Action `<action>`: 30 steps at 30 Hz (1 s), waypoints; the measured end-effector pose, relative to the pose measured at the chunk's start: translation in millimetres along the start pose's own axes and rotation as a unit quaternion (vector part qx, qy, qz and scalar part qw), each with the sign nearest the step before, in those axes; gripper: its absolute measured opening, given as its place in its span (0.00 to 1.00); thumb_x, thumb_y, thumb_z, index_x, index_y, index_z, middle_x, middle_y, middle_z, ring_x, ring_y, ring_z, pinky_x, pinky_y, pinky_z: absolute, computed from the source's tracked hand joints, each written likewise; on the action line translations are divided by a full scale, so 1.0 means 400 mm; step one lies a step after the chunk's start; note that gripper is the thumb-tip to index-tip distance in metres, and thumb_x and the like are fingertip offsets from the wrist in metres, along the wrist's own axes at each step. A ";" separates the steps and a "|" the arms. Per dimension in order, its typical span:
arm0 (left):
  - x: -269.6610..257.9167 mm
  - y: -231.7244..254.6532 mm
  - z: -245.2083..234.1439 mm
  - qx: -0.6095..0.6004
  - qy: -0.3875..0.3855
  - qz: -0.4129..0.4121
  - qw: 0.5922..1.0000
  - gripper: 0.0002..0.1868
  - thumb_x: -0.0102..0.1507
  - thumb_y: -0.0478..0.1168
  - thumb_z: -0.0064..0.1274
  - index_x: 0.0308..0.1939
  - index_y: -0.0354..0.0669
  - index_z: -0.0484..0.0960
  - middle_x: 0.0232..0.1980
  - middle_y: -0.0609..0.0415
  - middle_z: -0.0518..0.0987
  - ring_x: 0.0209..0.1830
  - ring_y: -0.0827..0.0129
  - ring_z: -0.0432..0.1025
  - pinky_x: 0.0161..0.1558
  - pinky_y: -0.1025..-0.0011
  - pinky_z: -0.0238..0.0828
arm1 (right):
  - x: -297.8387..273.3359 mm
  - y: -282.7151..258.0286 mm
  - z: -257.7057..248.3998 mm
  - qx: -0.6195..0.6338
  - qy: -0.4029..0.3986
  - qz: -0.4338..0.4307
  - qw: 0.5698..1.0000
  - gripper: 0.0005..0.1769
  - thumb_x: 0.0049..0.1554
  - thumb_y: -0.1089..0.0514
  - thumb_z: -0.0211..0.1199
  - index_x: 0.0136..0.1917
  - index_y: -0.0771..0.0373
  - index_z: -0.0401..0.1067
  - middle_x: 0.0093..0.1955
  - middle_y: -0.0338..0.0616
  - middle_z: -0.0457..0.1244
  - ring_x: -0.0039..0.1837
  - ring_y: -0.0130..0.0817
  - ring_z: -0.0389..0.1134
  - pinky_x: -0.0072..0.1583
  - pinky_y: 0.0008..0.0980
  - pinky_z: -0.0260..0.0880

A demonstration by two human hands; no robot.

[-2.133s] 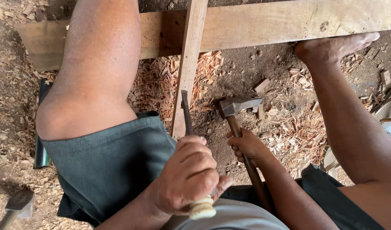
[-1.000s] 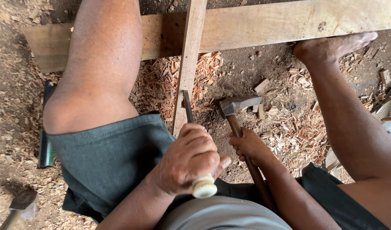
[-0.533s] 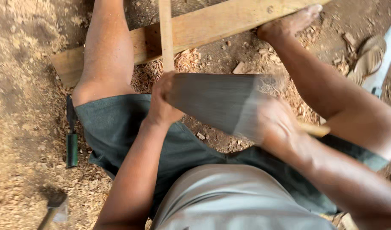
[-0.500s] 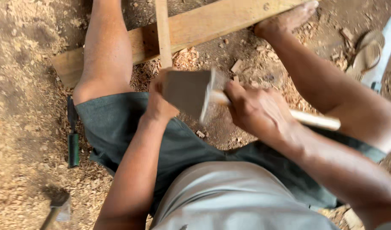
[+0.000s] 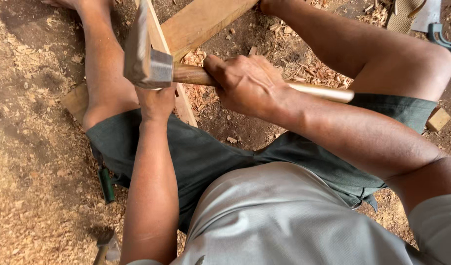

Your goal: The person carves a mortise into a wooden beam using a hammer and a chisel while sitting on the ground.

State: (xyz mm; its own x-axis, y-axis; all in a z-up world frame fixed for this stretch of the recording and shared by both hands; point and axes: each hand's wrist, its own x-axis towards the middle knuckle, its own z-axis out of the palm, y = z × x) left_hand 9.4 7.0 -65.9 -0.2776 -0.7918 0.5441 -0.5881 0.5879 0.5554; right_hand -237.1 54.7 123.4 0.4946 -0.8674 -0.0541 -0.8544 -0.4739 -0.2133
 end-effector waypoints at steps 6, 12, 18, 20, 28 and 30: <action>-0.004 -0.021 0.019 0.032 -0.040 -0.120 0.991 0.08 0.65 0.33 0.58 0.48 0.39 0.82 0.49 0.48 0.82 0.51 0.51 0.78 0.56 0.54 0.76 | 0.005 0.018 0.058 0.014 0.064 -0.022 0.998 0.03 0.68 0.63 0.54 0.49 0.60 0.66 0.24 0.37 0.56 0.22 0.30 0.53 0.23 0.41 0.50; 0.020 -0.022 0.023 0.226 -0.021 0.059 0.972 0.16 0.58 0.37 0.62 0.49 0.38 0.84 0.49 0.43 0.82 0.49 0.47 0.77 0.52 0.52 0.72 | 0.007 0.007 0.043 0.056 0.070 -0.038 0.995 0.02 0.65 0.62 0.55 0.51 0.60 0.67 0.24 0.38 0.57 0.21 0.33 0.56 0.21 0.39 0.53; -0.026 -0.044 0.039 -0.089 0.006 -0.169 0.982 0.11 0.61 0.36 0.63 0.46 0.38 0.81 0.44 0.47 0.81 0.44 0.58 0.76 0.46 0.61 0.72 | 0.048 0.001 0.045 0.051 -0.087 0.064 0.993 0.08 0.71 0.63 0.46 0.54 0.61 0.67 0.30 0.46 0.63 0.25 0.36 0.62 0.25 0.45 0.61; -0.038 -0.028 0.046 -0.164 0.023 -0.206 0.965 0.10 0.62 0.35 0.64 0.45 0.38 0.80 0.43 0.49 0.81 0.42 0.62 0.76 0.44 0.64 0.72 | 0.057 0.006 0.058 0.118 -0.114 0.105 0.981 0.07 0.67 0.62 0.49 0.53 0.61 0.69 0.32 0.45 0.65 0.27 0.36 0.64 0.28 0.43 0.64; 0.054 0.153 -0.050 -0.225 0.116 -0.157 0.955 0.14 0.70 0.32 0.63 0.36 0.38 0.71 0.30 0.52 0.72 0.30 0.70 0.66 0.36 0.73 0.65 | -0.030 0.115 0.189 0.428 -0.172 0.353 0.814 0.09 0.56 0.58 0.62 0.49 0.63 0.70 0.32 0.44 0.65 0.28 0.30 0.63 0.30 0.32 0.65; 0.098 0.215 -0.132 -0.493 0.173 -0.041 0.852 0.11 0.67 0.34 0.62 0.43 0.40 0.72 0.38 0.50 0.78 0.38 0.65 0.73 0.44 0.67 0.75 | -0.055 0.169 0.300 0.475 -0.196 0.389 0.765 0.11 0.59 0.59 0.61 0.44 0.72 0.70 0.31 0.44 0.63 0.27 0.30 0.61 0.28 0.32 0.62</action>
State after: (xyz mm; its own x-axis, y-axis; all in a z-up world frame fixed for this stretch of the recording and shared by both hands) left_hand -12.0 35.4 36.5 0.0741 -0.8405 0.5367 0.3761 0.5220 0.7656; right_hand -286.5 59.8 -6.9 0.0640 -0.6305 -0.7736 -0.5053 0.6480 -0.5699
